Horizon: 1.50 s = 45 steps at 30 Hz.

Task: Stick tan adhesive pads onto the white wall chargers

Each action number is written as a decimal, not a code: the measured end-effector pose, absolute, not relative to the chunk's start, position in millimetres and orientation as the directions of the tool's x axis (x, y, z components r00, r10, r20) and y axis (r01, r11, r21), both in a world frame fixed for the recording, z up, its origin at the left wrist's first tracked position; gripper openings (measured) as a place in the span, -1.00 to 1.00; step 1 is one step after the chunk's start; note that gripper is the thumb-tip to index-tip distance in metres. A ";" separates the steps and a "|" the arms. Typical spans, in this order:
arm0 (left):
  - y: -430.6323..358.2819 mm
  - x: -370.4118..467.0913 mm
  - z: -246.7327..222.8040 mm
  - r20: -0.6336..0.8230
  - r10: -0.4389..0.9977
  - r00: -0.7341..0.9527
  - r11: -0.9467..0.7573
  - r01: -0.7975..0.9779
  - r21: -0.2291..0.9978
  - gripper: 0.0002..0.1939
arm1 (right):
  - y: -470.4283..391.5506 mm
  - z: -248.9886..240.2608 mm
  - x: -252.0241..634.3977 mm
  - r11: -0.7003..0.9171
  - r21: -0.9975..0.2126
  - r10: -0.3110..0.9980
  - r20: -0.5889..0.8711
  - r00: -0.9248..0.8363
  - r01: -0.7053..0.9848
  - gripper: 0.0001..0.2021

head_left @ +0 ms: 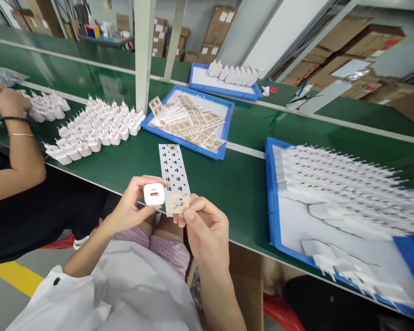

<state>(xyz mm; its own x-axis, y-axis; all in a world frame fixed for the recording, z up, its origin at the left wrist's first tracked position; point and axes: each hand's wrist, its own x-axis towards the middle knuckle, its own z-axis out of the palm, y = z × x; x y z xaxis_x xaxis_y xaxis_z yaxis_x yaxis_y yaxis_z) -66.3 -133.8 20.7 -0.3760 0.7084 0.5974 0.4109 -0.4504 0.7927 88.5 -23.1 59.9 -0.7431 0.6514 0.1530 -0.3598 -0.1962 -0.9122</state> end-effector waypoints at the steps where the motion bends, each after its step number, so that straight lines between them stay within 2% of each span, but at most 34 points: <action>1: -129.6 -54.5 21.9 0.612 0.720 -0.327 -0.507 0.353 0.786 -0.54 | -27.1 64.8 91.7 -0.187 -0.909 0.649 0.170 -0.742 -0.372 -0.71; 4: -120.3 -38.3 27.0 0.646 0.733 -0.213 -0.585 0.287 0.759 -0.51 | -34.8 72.3 102.4 -0.161 -0.907 0.669 0.190 -0.719 -0.389 -0.75; 8: -118.3 -34.4 31.0 0.654 0.740 -0.158 -0.600 0.285 0.747 -0.52 | -42.4 70.2 113.1 -0.135 -0.916 0.695 0.184 -0.695 -0.378 -0.76; 16: -120.7 -29.1 32.8 0.627 0.762 -0.164 -0.581 0.254 0.773 -0.51 | -53.0 60.7 111.1 -0.128 -0.939 0.704 0.140 -0.696 -0.319 -0.69; 26: -113.3 -23.5 33.4 0.640 0.735 -0.223 -0.590 0.253 0.766 -0.58 | -55.4 61.4 110.6 -0.056 -0.942 0.736 0.186 -0.651 -0.332 -0.71; 39: -117.8 -24.0 37.6 0.578 0.790 -0.206 -0.517 0.284 0.807 -0.62 | -55.3 62.8 111.6 0.000 -0.963 0.753 0.177 -0.633 -0.270 -0.68; 45: -114.7 -25.6 39.1 0.606 0.773 -0.187 -0.545 0.292 0.786 -0.62 | -55.0 63.3 110.8 0.028 -0.966 0.755 0.189 -0.628 -0.258 -0.66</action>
<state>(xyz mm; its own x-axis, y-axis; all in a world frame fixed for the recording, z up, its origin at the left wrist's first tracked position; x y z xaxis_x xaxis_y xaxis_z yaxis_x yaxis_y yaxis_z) -25.6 -114.7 39.1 -0.1870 0.7734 0.6057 0.2916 -0.5451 0.7861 110.8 -55.0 63.3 -0.6283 0.7546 0.1892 -0.2576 0.0278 -0.9659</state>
